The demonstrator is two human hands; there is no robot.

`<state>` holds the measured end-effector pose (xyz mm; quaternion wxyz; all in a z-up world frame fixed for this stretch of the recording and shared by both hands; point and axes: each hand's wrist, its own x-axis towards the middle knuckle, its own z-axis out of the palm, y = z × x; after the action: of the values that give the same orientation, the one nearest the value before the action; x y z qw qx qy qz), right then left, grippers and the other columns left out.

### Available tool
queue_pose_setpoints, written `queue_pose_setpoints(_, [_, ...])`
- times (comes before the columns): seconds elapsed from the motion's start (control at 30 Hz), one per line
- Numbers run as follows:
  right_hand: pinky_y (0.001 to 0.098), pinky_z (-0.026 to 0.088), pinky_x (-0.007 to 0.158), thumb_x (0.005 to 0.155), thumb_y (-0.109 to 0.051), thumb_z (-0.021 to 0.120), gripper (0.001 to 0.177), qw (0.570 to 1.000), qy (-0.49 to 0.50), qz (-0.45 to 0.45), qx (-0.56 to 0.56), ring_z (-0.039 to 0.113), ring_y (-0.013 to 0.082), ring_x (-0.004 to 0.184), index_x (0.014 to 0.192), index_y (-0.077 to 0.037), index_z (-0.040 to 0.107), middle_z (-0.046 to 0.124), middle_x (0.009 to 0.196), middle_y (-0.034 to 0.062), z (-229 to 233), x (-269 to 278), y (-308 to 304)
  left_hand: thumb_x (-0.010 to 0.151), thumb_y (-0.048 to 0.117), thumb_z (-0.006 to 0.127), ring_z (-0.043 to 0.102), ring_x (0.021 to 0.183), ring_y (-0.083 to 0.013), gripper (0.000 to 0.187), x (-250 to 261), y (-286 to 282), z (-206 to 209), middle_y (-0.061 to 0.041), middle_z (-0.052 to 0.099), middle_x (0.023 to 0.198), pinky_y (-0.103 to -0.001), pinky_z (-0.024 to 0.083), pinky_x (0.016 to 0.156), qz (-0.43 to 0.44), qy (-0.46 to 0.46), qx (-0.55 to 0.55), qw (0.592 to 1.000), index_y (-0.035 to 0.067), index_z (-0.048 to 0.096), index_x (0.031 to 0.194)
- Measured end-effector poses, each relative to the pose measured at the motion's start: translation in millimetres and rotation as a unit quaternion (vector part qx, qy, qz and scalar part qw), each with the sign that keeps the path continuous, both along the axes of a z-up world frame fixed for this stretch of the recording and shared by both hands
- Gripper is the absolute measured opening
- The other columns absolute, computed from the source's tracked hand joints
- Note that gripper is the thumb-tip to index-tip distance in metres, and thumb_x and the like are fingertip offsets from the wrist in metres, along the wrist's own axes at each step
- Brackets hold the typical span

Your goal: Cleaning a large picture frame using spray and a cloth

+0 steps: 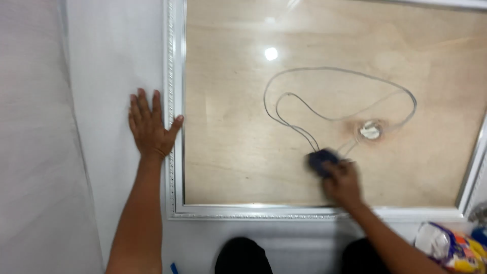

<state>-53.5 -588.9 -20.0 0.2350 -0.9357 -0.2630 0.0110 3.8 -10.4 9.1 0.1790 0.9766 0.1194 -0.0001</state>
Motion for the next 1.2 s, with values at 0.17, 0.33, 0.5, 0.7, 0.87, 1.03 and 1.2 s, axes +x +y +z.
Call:
queue_pose_setpoints(0.17, [0.0640, 0.052, 0.073, 0.101, -0.013, 0.069, 0.024, 0.868, -0.034, -0.415, -0.272, 0.059, 0.0552, 0.091, 0.116, 0.000, 0.056, 0.051, 0.115, 0.0252, 8.0, -40.7, -201.0, 0.099, 0.071, 0.045, -0.016, 0.153, -0.0407, 0.093, 16.4, -28.2, 45.2, -0.013, -0.008, 0.171, -0.068, -0.008, 0.122, 0.064, 0.220, -0.050, 0.972, 0.019, 0.014, 0.168])
queue_pose_setpoints(0.33, [0.0630, 0.041, 0.083, 0.079, -0.015, 0.064, 0.031, 0.908, -0.095, -0.383, -0.137, 0.051, 0.0570, 0.094, 0.109, -0.007, 0.065, 0.050, 0.109, 0.0309, -0.9, -77.6, 50.0, 0.103, 0.077, 0.056, -0.024, 0.153, -0.0335, 0.100, -5.4, -28.5, 28.4, -0.004, -0.021, 0.169, -0.071, -0.016, 0.118, 0.157, 0.197, -0.113, 0.961, 0.027, 0.002, 0.171])
queue_pose_setpoints(0.5, [0.0523, 0.043, 0.084, 0.072, -0.021, 0.069, 0.032, 0.989, 0.006, -0.131, 0.076, 0.057, 0.0429, 0.102, 0.104, -0.022, 0.071, 0.059, 0.109, 0.0177, 29.9, -132.5, 320.3, 0.096, 0.077, 0.058, -0.010, 0.158, -0.0332, 0.101, -68.5, -94.1, 28.9, -0.009, -0.009, 0.171, -0.064, -0.009, 0.123, 0.200, 0.174, -0.166, 0.950, 0.025, 0.008, 0.167])
queue_pose_setpoints(0.7, [0.0475, 0.045, 0.089, 0.084, -0.017, 0.065, 0.017, 0.995, 0.000, -0.027, 0.101, 0.061, 0.0388, 0.110, 0.100, -0.018, 0.073, 0.063, 0.112, 0.0175, 31.7, -118.3, 233.5, 0.099, 0.061, 0.055, -0.006, 0.154, -0.0459, 0.089, -125.9, -210.1, 70.5, -0.026, -0.002, 0.167, -0.064, -0.002, 0.123, 0.176, 0.158, -0.181, 0.955, 0.009, 0.020, 0.163])
queue_pose_setpoints(0.87, [0.0481, 0.049, 0.093, 0.082, -0.022, 0.071, 0.040, 0.991, -0.026, -0.133, 0.008, 0.064, 0.0390, 0.102, 0.121, -0.031, 0.074, 0.062, 0.109, 0.0169, 32.5, -97.5, -94.3, 0.097, 0.052, 0.063, -0.003, 0.154, -0.0466, 0.090, -161.9, -311.9, 56.5, -0.029, -0.003, 0.166, -0.066, 0.001, 0.121, 0.132, 0.080, -0.203, 0.967, 0.003, 0.023, 0.160])
queue_pose_setpoints(1.03, [0.0560, 0.037, 0.102, 0.096, -0.009, 0.054, 0.059, 0.825, 0.147, -0.524, -0.153, 0.041, 0.0531, 0.123, 0.154, -0.003, 0.050, 0.036, 0.145, 0.0373, 42.1, -73.6, -238.0, 0.094, 0.051, 0.059, -0.025, 0.149, -0.0490, 0.110, -190.2, -358.2, 51.4, -0.032, -0.029, 0.160, -0.061, -0.009, 0.119, 0.224, 0.229, -0.187, 0.929, -0.002, -0.013, 0.157])
queue_pose_setpoints(1.2, [0.0589, 0.039, 0.100, 0.095, -0.028, 0.067, 0.038, 0.872, 0.059, -0.484, 0.047, 0.058, 0.0566, 0.105, 0.124, -0.004, 0.068, 0.060, 0.110, 0.0374, 69.4, -87.8, 45.4, 0.086, 0.037, 0.077, -0.005, 0.149, -0.0576, 0.109, -213.0, -370.4, 58.0, -0.041, -0.006, 0.159, -0.066, 0.003, 0.122, 0.293, 0.081, -0.200, 0.932, -0.004, 0.007, 0.159])
